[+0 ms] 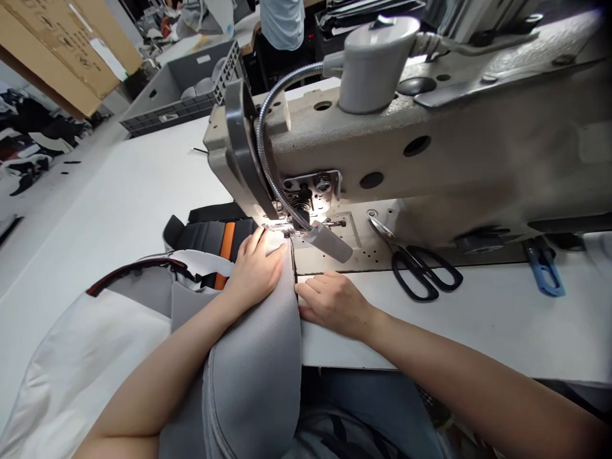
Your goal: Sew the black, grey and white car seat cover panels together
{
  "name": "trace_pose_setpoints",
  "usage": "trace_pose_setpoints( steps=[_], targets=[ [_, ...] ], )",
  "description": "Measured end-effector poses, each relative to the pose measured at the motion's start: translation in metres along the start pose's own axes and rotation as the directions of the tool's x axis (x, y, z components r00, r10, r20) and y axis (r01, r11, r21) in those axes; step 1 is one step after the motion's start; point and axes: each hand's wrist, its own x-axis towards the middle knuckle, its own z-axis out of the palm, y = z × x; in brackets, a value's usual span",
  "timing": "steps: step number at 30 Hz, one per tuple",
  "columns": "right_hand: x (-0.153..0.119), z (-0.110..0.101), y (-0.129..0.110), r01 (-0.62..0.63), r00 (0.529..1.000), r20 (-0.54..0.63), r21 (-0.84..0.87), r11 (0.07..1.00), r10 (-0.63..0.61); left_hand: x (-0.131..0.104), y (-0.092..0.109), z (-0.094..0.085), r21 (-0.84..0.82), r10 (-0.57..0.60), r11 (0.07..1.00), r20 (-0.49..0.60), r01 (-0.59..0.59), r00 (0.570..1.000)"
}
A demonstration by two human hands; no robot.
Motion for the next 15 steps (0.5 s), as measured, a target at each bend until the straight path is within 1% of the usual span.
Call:
trace_pose_setpoints(
  steps=[4,10,13,15],
  targets=[
    [0.001,-0.001,0.000,-0.082,0.993,0.087,0.031,0.996,0.079,0.010,-0.006,0.002,-0.015,0.003,1.000,-0.022,-0.003,1.000],
    [0.006,-0.002,0.005,-0.140,0.975,0.184,0.062,0.988,0.127,0.017,-0.012,0.001,-0.019,0.013,1.000,-0.059,-0.014,0.998],
    [0.010,-0.008,0.005,-0.136,0.962,0.249,0.070,0.988,0.114,0.013,-0.015,-0.002,0.016,0.047,0.999,-0.068,-0.046,0.997],
    [0.009,-0.015,0.005,-0.106,0.959,0.270,0.047,0.993,0.090,0.012,-0.018,-0.003,0.001,0.075,0.997,-0.112,-0.075,0.991]
  ],
)
